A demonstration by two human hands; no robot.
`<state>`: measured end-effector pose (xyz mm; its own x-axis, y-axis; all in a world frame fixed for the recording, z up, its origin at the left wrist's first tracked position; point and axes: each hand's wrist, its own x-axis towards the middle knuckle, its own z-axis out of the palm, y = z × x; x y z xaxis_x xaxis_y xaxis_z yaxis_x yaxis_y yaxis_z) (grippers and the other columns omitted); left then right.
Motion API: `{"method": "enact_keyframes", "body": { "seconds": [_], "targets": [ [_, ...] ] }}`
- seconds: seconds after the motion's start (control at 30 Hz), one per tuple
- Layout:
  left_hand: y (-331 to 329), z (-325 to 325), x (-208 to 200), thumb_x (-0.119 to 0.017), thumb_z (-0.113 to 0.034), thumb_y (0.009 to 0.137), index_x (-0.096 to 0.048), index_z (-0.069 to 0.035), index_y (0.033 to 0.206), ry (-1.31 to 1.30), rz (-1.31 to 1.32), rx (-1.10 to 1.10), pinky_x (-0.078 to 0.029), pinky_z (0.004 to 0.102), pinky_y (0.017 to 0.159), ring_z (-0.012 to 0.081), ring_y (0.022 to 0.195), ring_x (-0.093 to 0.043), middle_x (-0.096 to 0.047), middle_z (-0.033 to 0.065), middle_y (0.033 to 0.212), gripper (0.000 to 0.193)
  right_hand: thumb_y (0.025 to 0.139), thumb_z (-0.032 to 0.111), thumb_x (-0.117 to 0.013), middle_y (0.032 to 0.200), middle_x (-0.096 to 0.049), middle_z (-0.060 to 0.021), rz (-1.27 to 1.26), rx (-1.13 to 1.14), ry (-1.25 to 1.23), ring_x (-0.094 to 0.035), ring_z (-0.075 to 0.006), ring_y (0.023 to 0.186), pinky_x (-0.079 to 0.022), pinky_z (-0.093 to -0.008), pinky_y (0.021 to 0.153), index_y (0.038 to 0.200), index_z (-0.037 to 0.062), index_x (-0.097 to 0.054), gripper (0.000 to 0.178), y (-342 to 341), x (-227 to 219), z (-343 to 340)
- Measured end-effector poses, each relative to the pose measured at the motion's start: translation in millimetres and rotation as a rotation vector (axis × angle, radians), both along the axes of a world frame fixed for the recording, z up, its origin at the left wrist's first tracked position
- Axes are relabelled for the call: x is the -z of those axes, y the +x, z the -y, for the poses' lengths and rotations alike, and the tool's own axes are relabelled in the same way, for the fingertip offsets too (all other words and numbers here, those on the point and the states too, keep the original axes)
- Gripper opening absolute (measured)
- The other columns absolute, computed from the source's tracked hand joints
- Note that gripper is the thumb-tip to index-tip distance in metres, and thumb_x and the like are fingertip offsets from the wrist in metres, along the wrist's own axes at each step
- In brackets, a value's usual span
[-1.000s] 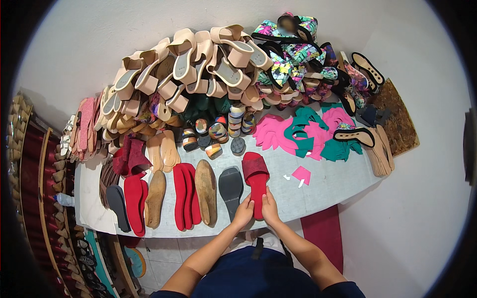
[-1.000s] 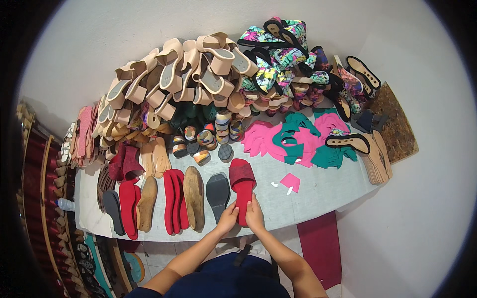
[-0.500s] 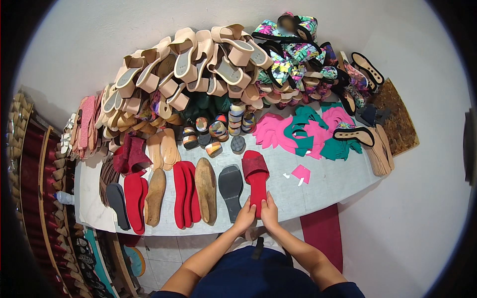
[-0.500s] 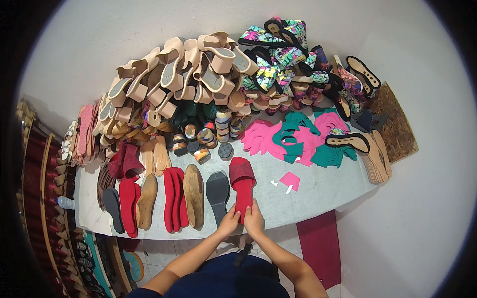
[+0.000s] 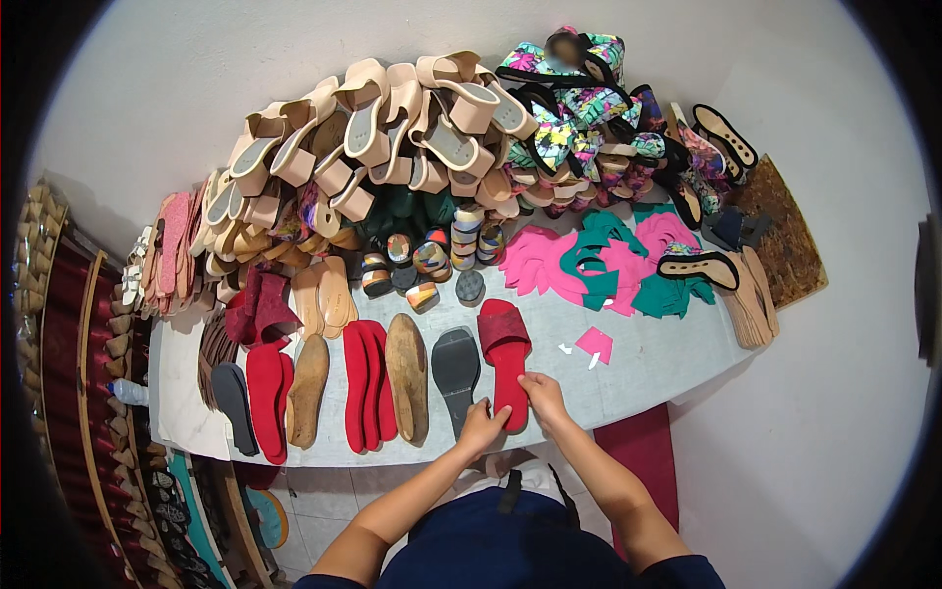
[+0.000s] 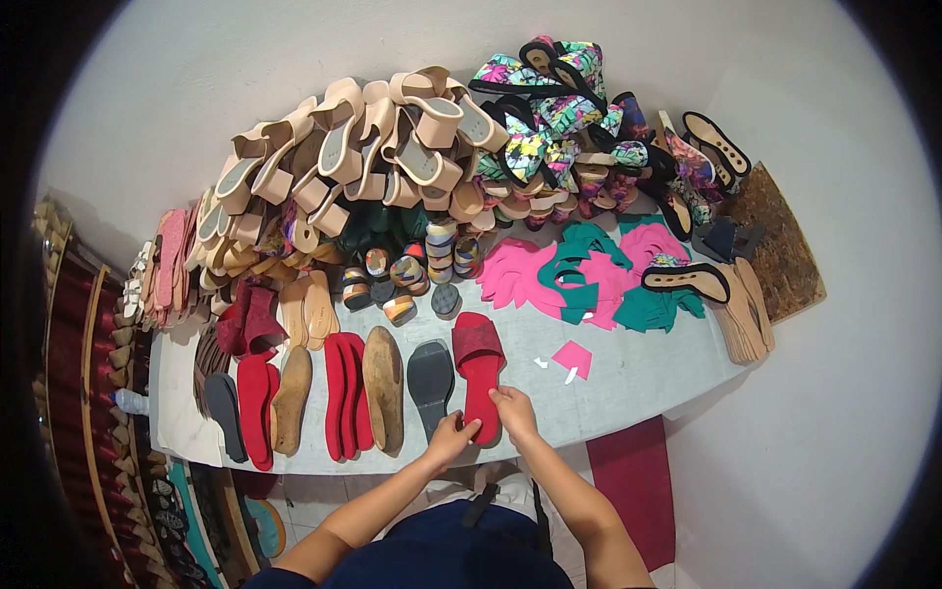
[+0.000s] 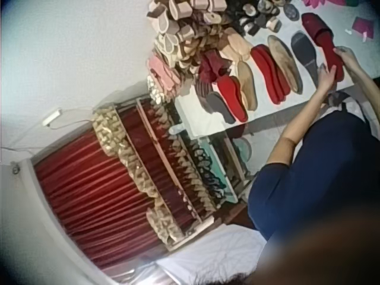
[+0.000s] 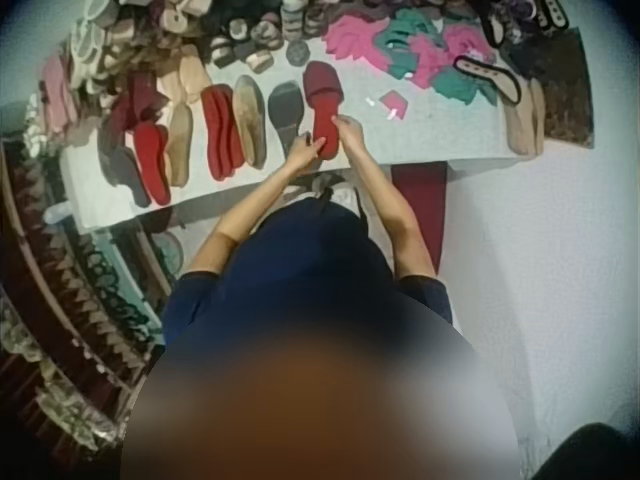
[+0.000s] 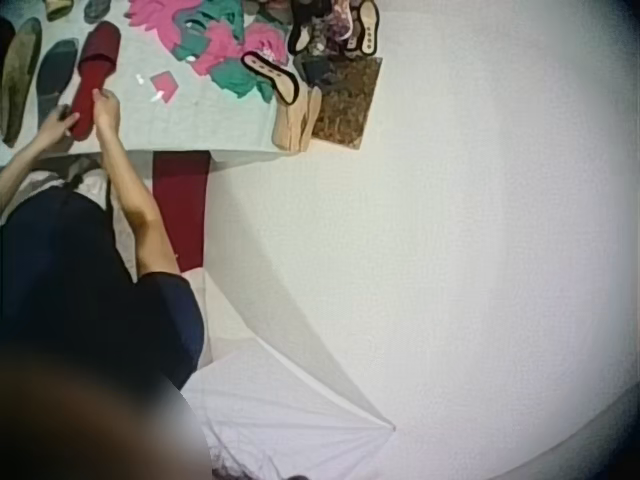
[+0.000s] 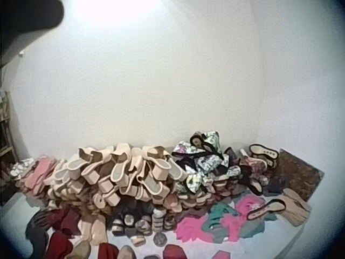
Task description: The recorder is assembling a shoe upper onto a last and preparing to attach the sole.
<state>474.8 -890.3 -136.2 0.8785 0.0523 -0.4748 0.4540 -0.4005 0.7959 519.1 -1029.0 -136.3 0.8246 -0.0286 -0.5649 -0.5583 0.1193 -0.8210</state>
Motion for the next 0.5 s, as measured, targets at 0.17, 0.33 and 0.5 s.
{"method": "enact_keyframes", "body": {
  "seconds": [0.17,0.33,0.5],
  "targets": [
    [2,10,-13,-0.057,-0.048,0.073,-0.045,0.014,0.11,0.061,0.013,0.094,-0.041,0.0373,0.081,0.0376,0.093,-0.05,-0.05,0.0312,0.098,0.073,0.082,0.016,-0.056,0.069,-0.058,-0.0039,-0.037,0.058,0.14,-0.052,-0.0088,0.054,-0.04,-0.0201,0.048,0.082,0.0004,-0.058,0.016,25,-15,-1],
    [6,14,-30,-0.058,-0.045,0.072,-0.054,0.01,0.096,0.182,0.027,0.193,-0.039,0.0395,0.083,0.0389,0.095,-0.048,-0.052,0.0306,0.099,0.061,0.078,0.009,-0.059,0.072,-0.06,-0.007,-0.17,-0.005,0.151,-0.056,-0.0127,0.058,-0.046,-0.0236,0.05,0.082,0.0007,-0.056,0.01,37,-5,10],
    [18,11,-31,-0.061,-0.043,0.069,-0.058,0.008,0.093,0.155,-0.069,0.232,-0.04,0.0393,0.084,0.0388,0.097,-0.049,-0.055,0.0297,0.094,0.057,0.077,0.01,-0.061,0.075,-0.06,-0.0073,-0.214,0.029,0.182,-0.059,-0.0135,0.062,-0.05,-0.0232,0.054,0.083,0.001,-0.055,0.013,38,-5,12]
  ]
}}
